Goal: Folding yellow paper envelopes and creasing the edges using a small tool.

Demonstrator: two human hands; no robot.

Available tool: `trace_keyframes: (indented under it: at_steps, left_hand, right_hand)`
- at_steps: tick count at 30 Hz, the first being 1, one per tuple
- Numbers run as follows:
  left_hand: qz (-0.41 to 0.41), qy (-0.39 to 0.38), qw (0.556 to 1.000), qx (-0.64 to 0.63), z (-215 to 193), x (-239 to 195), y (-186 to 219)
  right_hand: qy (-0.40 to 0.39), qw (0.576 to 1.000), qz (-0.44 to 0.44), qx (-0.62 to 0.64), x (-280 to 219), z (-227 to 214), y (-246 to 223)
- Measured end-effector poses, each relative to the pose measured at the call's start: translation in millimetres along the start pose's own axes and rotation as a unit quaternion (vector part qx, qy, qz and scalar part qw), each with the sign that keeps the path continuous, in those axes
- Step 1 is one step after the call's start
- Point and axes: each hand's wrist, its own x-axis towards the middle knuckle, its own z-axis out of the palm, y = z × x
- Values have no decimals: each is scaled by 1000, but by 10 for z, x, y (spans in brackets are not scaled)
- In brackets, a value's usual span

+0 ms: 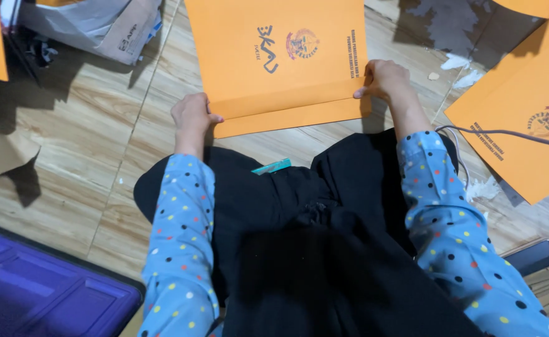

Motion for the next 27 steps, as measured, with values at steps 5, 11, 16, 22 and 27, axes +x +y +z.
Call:
trace_keyframes:
  at_steps: [5,11,16,22,27]
  left_hand:
    - [-46,11,998,-37,-25,-172,94]
    - [-11,60,987,-148,61,-269,17]
    - [-40,31,980,-194,167,-255,-53]
    - [-98,46,966,-233,177,-197,-35]
    - [-118,22,968,-221,75,-249,9]
  right_hand:
    - [120,988,1,-100,-371,7,-87]
    - [302,902,-309,-8,-895,1198,-1064]
    - [245,811,-525,-82,-1146,1731,-1451]
    - [109,910,-384,111,-995,1310,-1442]
    - [320,881,-312,157,-743,1015,-2041]
